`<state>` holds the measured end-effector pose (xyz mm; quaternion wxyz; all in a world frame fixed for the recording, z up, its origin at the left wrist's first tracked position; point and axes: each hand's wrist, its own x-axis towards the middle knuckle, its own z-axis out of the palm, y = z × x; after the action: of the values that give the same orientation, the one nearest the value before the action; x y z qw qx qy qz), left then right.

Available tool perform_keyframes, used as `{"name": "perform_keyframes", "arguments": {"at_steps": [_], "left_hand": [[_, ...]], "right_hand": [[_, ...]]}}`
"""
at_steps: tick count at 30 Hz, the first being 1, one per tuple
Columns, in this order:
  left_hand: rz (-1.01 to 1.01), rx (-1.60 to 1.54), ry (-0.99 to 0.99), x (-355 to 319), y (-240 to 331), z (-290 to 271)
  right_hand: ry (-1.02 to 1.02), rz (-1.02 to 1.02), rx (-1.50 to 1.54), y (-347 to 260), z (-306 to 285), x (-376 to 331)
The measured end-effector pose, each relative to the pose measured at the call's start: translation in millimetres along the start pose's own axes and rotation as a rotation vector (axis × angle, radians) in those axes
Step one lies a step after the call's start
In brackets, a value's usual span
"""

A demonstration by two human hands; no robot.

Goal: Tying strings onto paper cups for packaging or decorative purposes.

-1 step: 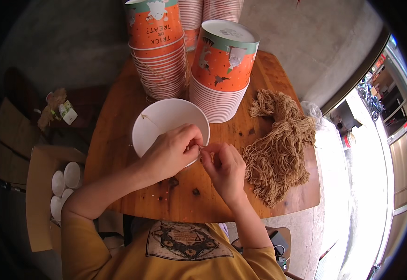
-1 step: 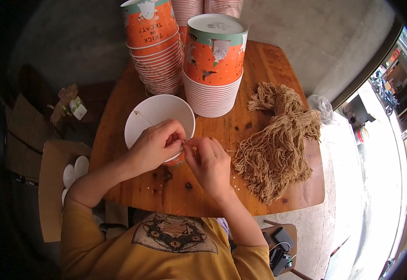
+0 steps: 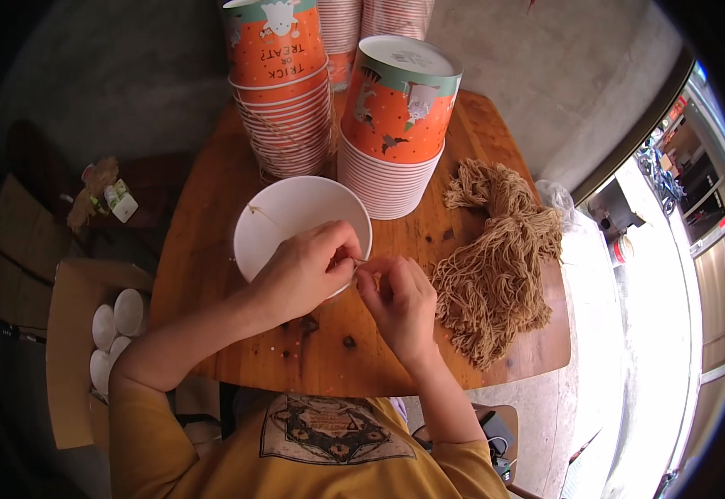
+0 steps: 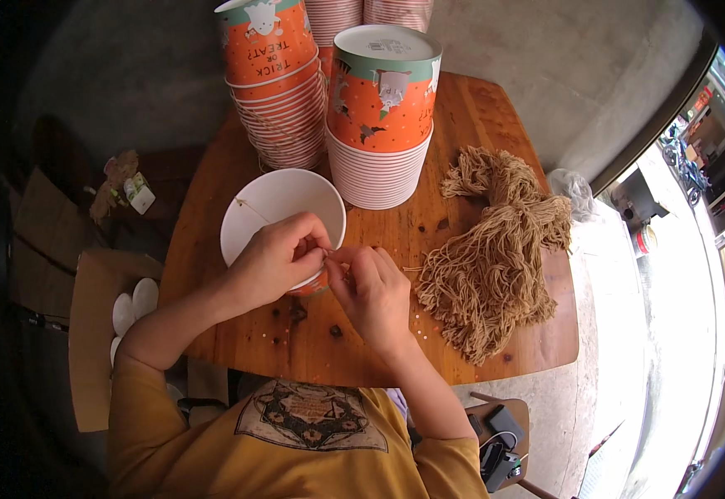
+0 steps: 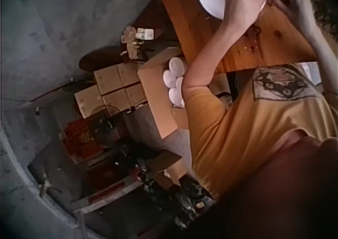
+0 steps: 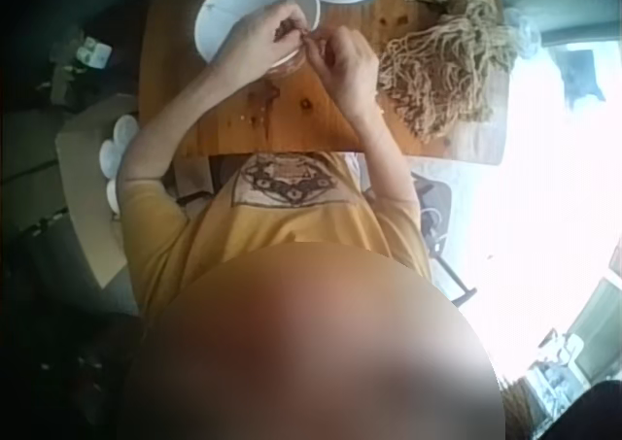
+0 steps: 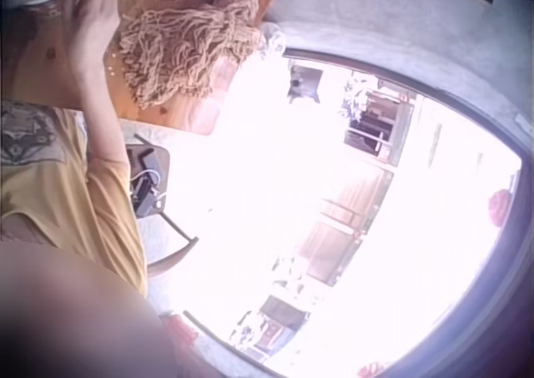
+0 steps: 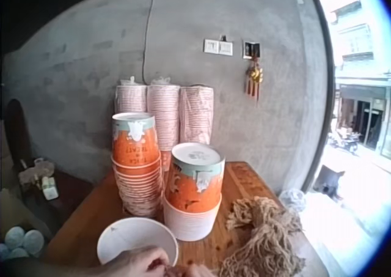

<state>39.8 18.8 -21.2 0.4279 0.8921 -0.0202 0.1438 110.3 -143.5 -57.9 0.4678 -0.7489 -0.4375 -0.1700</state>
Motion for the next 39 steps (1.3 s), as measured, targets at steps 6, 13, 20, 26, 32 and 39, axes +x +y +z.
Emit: {"name": "perform_keyframes", "arguments": {"at_steps": [6, 13, 20, 26, 32, 39], "left_hand": [[-0.092, -0.177, 0.034, -0.8, -5.9, 1.9], [-0.115, -0.256, 0.030, 0.0, -5.5, 0.3], [-0.110, -0.232, 0.005, -0.9, -3.5, -2.0], [-0.121, 0.052, 0.026, -7.3, 10.1, -5.9], [-0.201, -0.008, 0.033, -14.4, 8.4, -3.8], [0.006, 0.006, 0.186, -15.4, 4.3, 6.0]], "right_hand": [[0.020, -0.044, 0.010, 3.3, 6.8, -3.7], [0.026, -0.015, 0.042, 1.5, 8.7, -3.8], [0.018, 0.155, 0.194, 2.1, 13.9, -7.7], [0.008, 0.095, 0.157, 1.3, 11.6, -3.5], [-0.037, 0.126, 0.174, -1.3, 9.9, -0.6], [-0.028, 0.160, 0.234, 3.8, 16.6, -3.8]]}}
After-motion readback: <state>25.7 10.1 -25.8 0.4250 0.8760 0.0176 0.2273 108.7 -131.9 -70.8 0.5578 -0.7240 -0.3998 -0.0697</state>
